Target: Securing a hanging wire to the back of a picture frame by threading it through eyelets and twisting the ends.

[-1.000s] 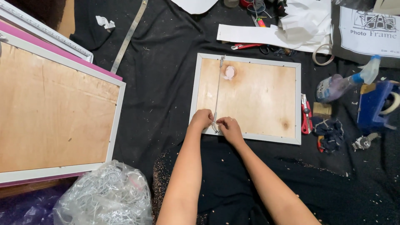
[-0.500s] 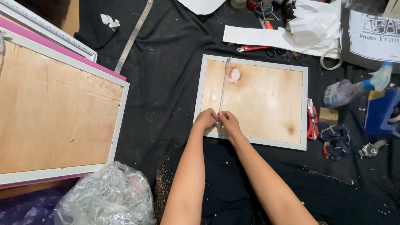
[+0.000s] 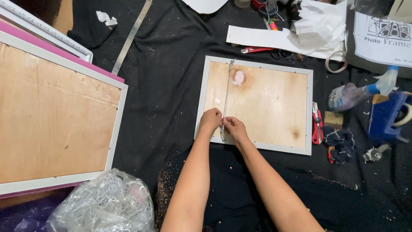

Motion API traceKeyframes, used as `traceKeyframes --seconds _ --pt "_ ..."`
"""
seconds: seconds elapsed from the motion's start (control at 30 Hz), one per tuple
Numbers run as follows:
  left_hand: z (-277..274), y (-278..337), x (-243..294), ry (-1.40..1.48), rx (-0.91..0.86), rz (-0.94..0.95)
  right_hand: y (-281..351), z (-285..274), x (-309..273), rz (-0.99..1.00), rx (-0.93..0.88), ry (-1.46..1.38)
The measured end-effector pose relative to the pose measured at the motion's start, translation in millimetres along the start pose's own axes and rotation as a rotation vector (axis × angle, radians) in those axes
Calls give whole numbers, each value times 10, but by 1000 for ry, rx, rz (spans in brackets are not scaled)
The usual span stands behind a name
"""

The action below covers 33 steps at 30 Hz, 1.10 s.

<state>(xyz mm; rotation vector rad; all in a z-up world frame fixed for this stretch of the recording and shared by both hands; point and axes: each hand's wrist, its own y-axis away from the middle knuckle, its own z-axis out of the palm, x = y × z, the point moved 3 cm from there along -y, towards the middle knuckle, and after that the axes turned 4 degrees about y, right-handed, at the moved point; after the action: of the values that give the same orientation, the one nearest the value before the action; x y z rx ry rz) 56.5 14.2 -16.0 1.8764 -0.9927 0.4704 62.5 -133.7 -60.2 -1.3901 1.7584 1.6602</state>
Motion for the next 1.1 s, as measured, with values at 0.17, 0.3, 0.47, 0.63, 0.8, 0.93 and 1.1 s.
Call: traceKeyframes --seconds 0.17,0.3,0.47,0.63,0.8,0.93,1.1 --pt "164 -224 20 103 52 82 -94 -2 130 4 47 15" --pt "72 -58 125 138 108 20 -167 -6 210 28 36 -54" --pt "110 -249 34 148 160 31 -38 -33 102 39 14 -2" --pt "117 -307 5 196 262 135 287 -71 -138 -19 -25 106" --pt "5 -247 70 261 312 145 386 -144 -133 -52 -35 279" --pt "-122 -59 229 329 365 198 427 -137 -119 -85 -50 342" --pt "-80 -227 85 587 283 71 456 -152 -70 -96 -100 208"
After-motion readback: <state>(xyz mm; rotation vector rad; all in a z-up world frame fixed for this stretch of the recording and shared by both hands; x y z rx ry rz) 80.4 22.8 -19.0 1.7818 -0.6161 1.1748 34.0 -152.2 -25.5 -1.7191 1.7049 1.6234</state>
